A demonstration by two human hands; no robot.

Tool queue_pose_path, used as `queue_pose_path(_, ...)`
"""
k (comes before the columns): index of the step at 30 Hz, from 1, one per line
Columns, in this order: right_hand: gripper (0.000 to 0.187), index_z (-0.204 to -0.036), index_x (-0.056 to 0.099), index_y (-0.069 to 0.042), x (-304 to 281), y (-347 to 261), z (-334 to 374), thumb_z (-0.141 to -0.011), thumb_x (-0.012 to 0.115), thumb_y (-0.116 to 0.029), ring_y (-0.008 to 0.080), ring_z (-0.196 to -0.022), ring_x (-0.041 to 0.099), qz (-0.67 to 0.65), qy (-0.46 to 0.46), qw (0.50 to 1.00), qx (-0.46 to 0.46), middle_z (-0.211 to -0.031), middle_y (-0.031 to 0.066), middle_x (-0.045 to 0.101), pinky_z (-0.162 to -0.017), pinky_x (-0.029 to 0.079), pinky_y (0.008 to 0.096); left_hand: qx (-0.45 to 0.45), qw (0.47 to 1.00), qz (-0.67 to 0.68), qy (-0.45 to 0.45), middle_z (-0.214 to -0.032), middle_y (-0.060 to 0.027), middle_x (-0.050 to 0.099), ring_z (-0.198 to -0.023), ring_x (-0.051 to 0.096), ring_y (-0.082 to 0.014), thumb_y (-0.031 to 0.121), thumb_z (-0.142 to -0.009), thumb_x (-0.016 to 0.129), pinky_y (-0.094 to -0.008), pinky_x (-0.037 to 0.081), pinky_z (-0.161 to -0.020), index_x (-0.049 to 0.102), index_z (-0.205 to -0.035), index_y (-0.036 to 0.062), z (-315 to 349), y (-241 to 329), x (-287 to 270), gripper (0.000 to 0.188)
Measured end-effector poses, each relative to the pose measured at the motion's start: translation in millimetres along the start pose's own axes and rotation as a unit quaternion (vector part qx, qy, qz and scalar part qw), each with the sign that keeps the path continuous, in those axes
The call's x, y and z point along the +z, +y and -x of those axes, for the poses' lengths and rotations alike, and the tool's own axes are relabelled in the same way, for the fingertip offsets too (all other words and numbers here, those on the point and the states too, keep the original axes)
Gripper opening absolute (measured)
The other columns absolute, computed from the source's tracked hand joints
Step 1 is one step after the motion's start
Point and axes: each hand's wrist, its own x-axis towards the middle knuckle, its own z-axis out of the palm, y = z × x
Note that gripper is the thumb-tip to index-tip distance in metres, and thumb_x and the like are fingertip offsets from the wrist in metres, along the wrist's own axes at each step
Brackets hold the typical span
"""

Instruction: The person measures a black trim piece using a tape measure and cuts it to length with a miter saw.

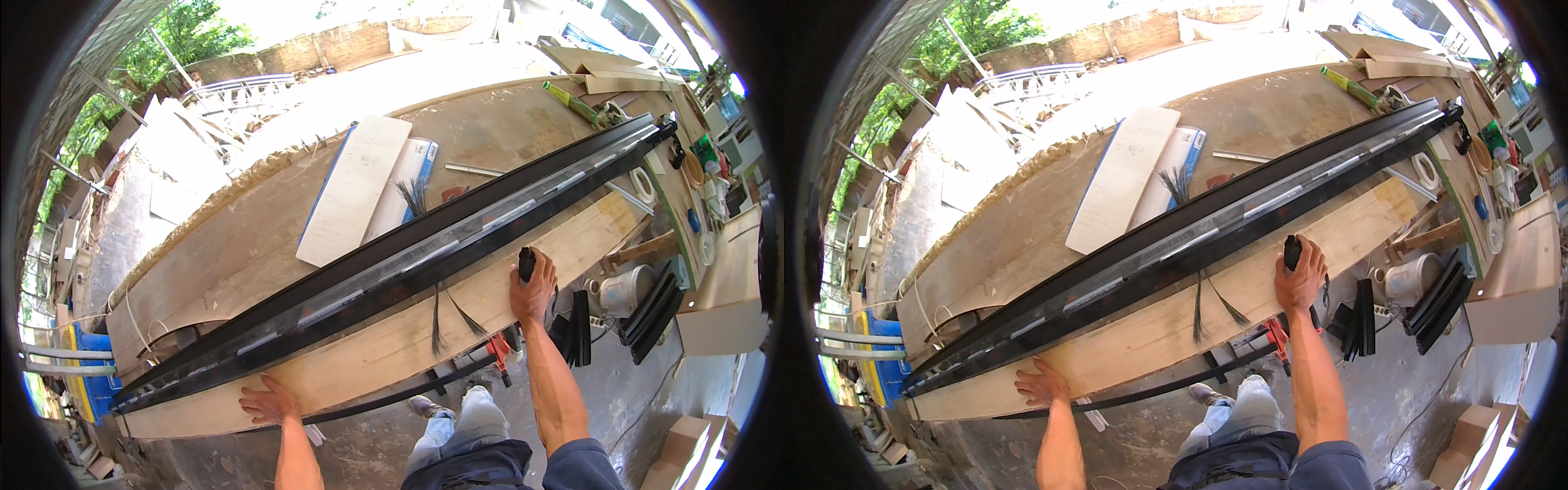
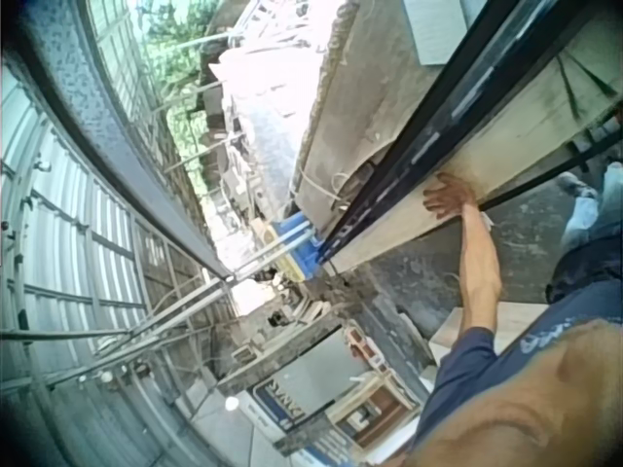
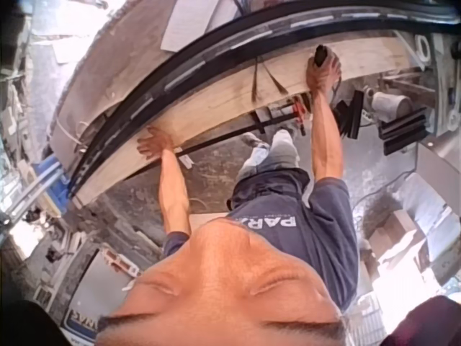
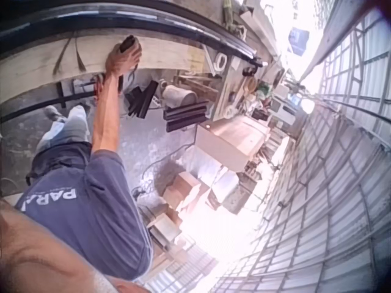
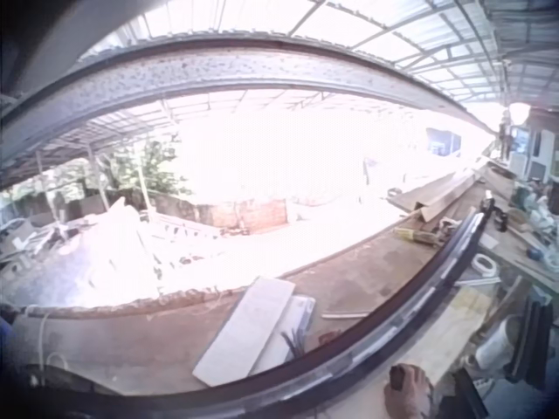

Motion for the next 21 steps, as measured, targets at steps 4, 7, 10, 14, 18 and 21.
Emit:
queue_pose_path(4,0.055,-0.132,0.052,-0.013,-1,1,0,-0.081,0.072,-0.019,0.0340,-0.118,0.052,0.001,0.007,1.000,-0.002,-0.124,0.0118,0.056,-0.100,0.038,0.0484,0.013,1.000,0.004,-0.014,-0.140,-0.0224,0.039,-0.140,0.031,-0.0406,0.060,-0.099,0.041,-0.0671,0.031,-0.104,0.036,-0.142,0.0040,0,6,-11,0.071)
queue_pose_path(7,0.055,-0.132,0.052,-0.012,-1,7,-2,-0.082,0.073,-0.021,0.0355,-0.116,0.052,0.002,0.020,1.000,-0.017,-0.123,0.0135,0.057,-0.097,0.040,0.0489,0.010,1.000,-0.018,0.000,-0.138,-0.0209,0.042,-0.138,0.035,-0.0398,0.061,-0.099,0.041,-0.0655,0.034,-0.102,0.037,-0.143,0.0055,-5,7,-5,0.071)
queue_pose_path(10,0.055,-0.131,0.053,-0.011,3,10,-1,-0.081,0.074,-0.022,0.0360,-0.114,0.053,0.004,0.007,1.000,-0.006,-0.123,0.0141,0.057,-0.097,0.041,0.0496,0.014,0.999,-0.032,0.037,-0.137,-0.0193,0.044,-0.136,0.039,-0.0381,0.064,-0.098,0.040,-0.0651,0.035,-0.101,0.039,-0.143,0.0080,-8,-2,12,0.072)
queue_pose_path(14,0.056,-0.131,0.053,-0.012,4,10,-1,-0.080,0.074,-0.022,0.0345,-0.115,0.053,-0.012,0.008,1.000,0.000,-0.124,0.0139,0.056,-0.098,0.041,0.0491,-0.009,0.997,-0.076,0.032,-0.138,-0.0165,0.048,-0.133,0.044,-0.0355,0.069,-0.096,0.038,-0.0628,0.036,-0.100,0.041,-0.144,0.0130,-19,-12,28,0.074)
queue_pose_path(18,0.058,-0.130,0.053,-0.012,-3,13,-1,-0.077,0.073,-0.022,0.0335,-0.117,0.052,-0.043,0.015,0.999,-0.010,-0.122,0.0132,0.055,-0.100,0.037,0.0491,-0.008,0.998,-0.060,0.035,-0.141,-0.0161,0.048,-0.134,0.044,-0.0351,0.072,-0.094,0.039,-0.0608,0.035,-0.101,0.044,-0.144,0.0153,-23,-8,27,0.076)
queue_pose_path(21,0.058,-0.130,0.053,-0.012,-7,13,1,-0.076,0.071,-0.023,0.0337,-0.116,0.051,-0.076,0.015,0.997,-0.009,-0.121,0.0136,0.054,-0.100,0.035,0.0491,0.008,0.996,-0.029,0.084,-0.141,-0.0158,0.050,-0.133,0.045,-0.0344,0.075,-0.091,0.041,-0.0593,0.033,-0.102,0.049,-0.143,0.0193,-40,-26,46,0.077)
